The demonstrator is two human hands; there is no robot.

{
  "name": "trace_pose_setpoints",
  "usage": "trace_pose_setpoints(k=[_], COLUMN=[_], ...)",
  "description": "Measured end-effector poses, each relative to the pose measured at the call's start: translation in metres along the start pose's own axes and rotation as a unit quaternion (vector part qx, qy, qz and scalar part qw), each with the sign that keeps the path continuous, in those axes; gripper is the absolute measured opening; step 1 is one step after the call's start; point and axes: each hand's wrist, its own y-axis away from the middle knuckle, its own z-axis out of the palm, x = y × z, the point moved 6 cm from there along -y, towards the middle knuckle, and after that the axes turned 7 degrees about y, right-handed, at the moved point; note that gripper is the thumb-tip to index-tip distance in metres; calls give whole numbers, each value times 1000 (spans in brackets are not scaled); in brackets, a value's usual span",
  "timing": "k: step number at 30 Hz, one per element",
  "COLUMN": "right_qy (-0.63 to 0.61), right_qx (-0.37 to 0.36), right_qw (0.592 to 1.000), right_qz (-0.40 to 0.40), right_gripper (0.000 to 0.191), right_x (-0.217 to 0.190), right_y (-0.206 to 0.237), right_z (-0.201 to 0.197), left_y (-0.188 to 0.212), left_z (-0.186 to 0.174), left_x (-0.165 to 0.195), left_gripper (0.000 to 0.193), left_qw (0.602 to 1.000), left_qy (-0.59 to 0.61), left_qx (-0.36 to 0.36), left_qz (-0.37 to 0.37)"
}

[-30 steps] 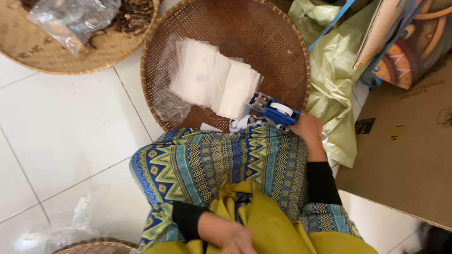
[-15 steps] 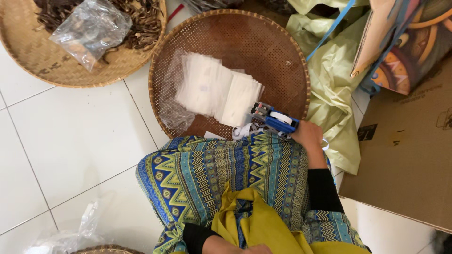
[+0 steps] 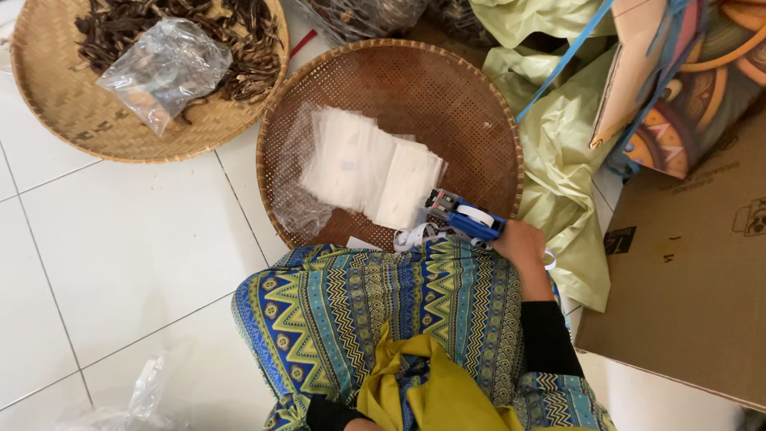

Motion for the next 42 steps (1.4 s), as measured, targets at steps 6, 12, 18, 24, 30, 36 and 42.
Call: trace_pose_setpoints(k=[6,12,18,24,30,36,42], right_qy=[4,-4,4,9,-21,-164,-159], right_qx=[16,11,-4,3,-8,-9,25], right_qw=[1000,1000,1000,1000,1000,985,986], right_qz=[1,-2,-3,-3,-1,59,-37], right_gripper=[43,44,47,52,54,60,51], right_x=[-2,1,9,13,17,30,-2], right_y=[-1,1,7,14,22,26,1], right_z=[-3,-2,2,2,-5,-28,-38], left_y=[-12,-5,-14,44,76,84,79], left_z=[-39,-18,-136,-343,-372,-395,-387], left_x=[-10,-4,-55,-119,-157,-167,-160], left_gripper=[42,48,54,54,52,31,26], left_qw=[1000,997,981,663,585,580,578], left_qy=[26,67,41,-481,-592,-521,-564], left_qx=[-11,-13,186,522,505,532,515], left_qz=[-10,-21,-30,-239,-229,-330,-287])
